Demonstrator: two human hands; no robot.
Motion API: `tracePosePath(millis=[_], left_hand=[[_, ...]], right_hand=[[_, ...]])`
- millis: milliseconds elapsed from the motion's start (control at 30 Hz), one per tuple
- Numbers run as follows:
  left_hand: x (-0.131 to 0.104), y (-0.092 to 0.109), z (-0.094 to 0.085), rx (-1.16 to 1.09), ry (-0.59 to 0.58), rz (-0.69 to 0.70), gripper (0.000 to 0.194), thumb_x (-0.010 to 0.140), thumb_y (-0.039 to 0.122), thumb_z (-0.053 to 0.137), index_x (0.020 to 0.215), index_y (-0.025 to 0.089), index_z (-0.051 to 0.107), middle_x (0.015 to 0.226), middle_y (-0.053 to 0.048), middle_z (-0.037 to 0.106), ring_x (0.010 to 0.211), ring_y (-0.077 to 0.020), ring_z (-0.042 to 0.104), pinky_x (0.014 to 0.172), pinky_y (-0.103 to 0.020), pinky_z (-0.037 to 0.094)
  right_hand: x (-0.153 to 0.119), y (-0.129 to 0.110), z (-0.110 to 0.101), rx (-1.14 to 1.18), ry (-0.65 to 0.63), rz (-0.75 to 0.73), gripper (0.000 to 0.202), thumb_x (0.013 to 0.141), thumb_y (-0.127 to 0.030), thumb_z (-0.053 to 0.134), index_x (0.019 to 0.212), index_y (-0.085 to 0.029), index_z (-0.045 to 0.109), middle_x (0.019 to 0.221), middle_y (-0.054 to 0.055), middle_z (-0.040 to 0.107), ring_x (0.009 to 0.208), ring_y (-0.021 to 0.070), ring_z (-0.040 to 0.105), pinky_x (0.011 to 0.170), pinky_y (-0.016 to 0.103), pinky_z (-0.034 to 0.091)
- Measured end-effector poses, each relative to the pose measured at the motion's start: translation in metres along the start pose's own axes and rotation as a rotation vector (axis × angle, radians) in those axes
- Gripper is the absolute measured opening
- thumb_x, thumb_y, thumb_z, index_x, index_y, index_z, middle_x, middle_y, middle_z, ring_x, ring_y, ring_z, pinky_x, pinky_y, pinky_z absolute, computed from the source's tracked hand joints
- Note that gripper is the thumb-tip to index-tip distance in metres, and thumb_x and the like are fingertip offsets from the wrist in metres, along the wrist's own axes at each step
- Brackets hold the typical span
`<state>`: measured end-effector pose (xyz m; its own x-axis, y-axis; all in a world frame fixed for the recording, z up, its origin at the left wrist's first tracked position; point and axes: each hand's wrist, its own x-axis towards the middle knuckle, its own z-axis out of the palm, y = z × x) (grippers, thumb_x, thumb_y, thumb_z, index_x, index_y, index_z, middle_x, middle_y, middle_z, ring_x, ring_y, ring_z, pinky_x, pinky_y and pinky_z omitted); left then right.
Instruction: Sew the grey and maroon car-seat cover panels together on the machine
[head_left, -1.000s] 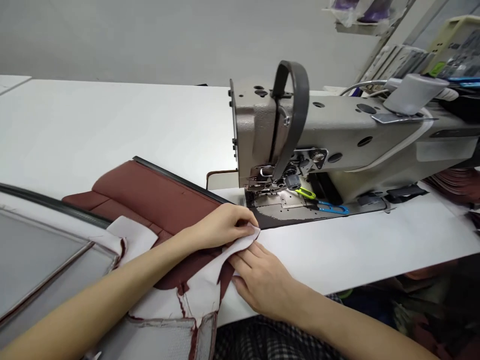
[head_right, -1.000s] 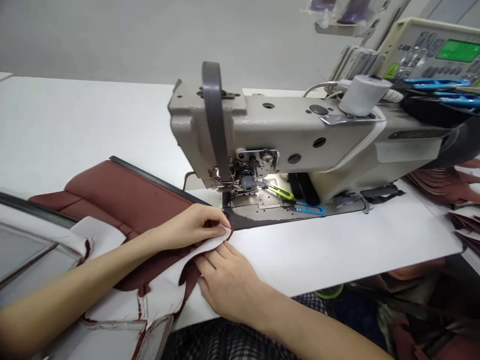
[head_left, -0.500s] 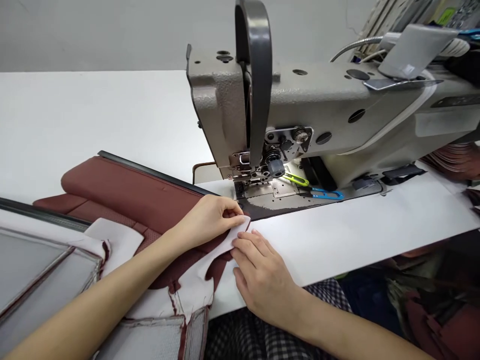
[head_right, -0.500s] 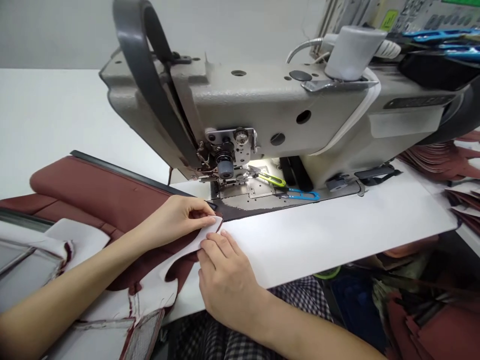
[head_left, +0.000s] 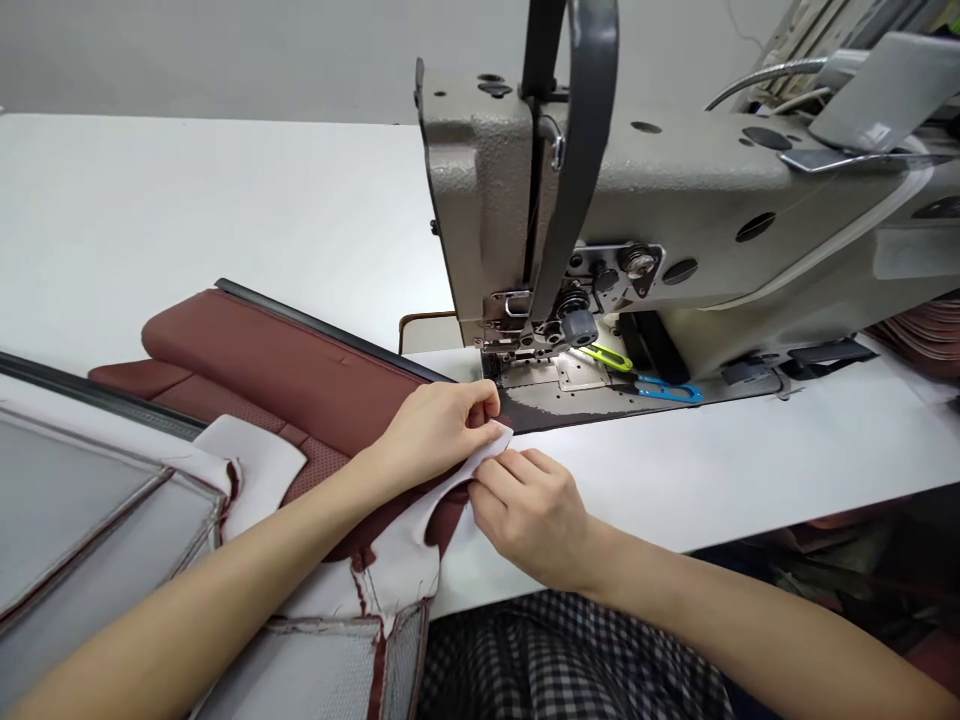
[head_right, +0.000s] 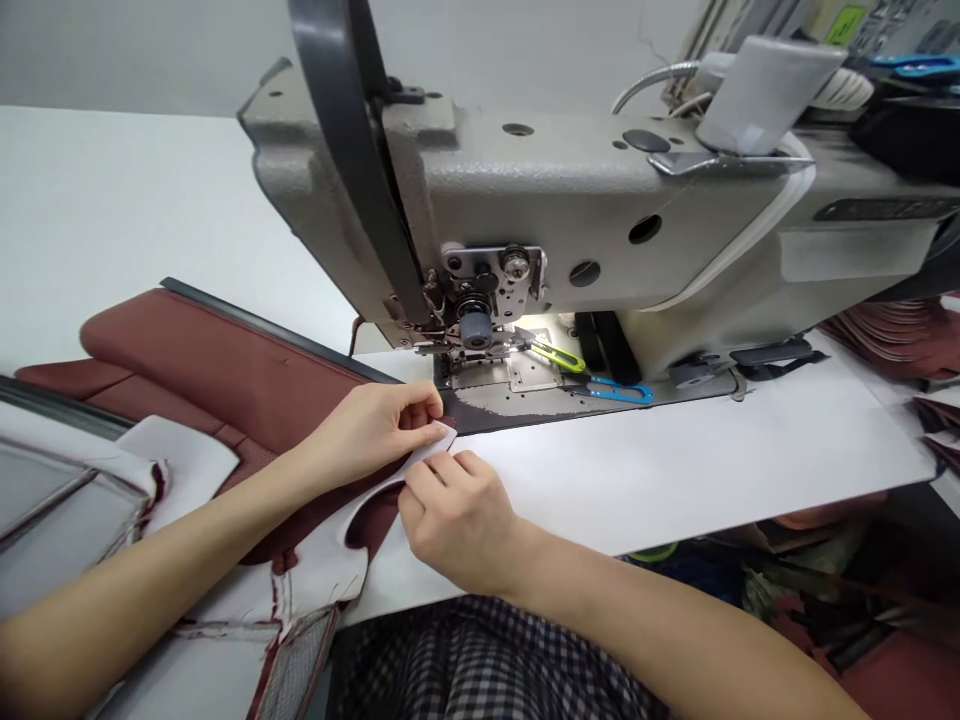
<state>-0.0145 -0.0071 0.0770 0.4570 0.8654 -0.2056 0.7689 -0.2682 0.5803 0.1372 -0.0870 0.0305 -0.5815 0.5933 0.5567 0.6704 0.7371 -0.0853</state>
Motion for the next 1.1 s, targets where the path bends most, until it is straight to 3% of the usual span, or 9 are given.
tracePosePath(millis=[233,433,567,767,1100], left_hand=[[0.006,-0.012,-0.001,0.001,0.176,-0.094,0.016,0.085,0.037,0.062,0.080,0.023,0.066,0.075,0.004,0.069,0.068,-0.0143,0.059,0.060,-0.025,0.033],[0.029,-0.017,-0.003,0.066,0.298,-0.191,0.020,0.084,0.039,0.059,0.077,0.021,0.067,0.075,-0.003,0.071,0.070,-0.0200,0.063,0.058,-0.028,0.032],[0.039,-0.014,-0.003,0.086,0.347,-0.232,0.020,0.082,0.031,0.055,0.069,0.020,0.064,0.072,-0.006,0.070,0.068,-0.0226,0.063,0.056,-0.029,0.030],[0.034,-0.006,-0.002,0.079,0.341,-0.249,0.015,0.080,0.028,0.056,0.070,0.019,0.063,0.074,-0.006,0.070,0.071,-0.0237,0.065,0.059,-0.028,0.035],[0.037,-0.006,0.000,0.012,0.389,-0.244,0.013,0.079,0.027,0.056,0.069,0.019,0.060,0.075,-0.006,0.070,0.078,-0.0226,0.066,0.071,-0.028,0.045]], right_hand=[[0.014,0.034,0.007,0.050,-0.057,-0.177,0.029,0.092,-0.004,0.048,0.069,-0.017,0.060,0.077,0.004,0.061,0.077,0.0170,0.053,0.073,0.032,0.044],[0.033,0.068,0.014,0.017,-0.051,-0.217,0.029,0.093,-0.004,0.048,0.070,-0.017,0.060,0.076,0.002,0.062,0.072,0.0146,0.054,0.070,0.030,0.043],[0.032,0.083,0.017,0.034,-0.078,-0.210,0.030,0.094,-0.005,0.047,0.070,-0.017,0.060,0.081,0.002,0.065,0.069,0.0129,0.055,0.065,0.028,0.043],[0.025,0.086,0.015,0.112,-0.106,-0.198,0.029,0.094,-0.004,0.047,0.072,-0.016,0.061,0.092,0.004,0.068,0.078,0.0122,0.062,0.067,0.026,0.045],[0.025,0.084,0.015,0.116,-0.115,-0.168,0.028,0.092,-0.003,0.048,0.068,-0.016,0.056,0.085,0.003,0.064,0.071,0.0105,0.058,0.066,0.025,0.045]])
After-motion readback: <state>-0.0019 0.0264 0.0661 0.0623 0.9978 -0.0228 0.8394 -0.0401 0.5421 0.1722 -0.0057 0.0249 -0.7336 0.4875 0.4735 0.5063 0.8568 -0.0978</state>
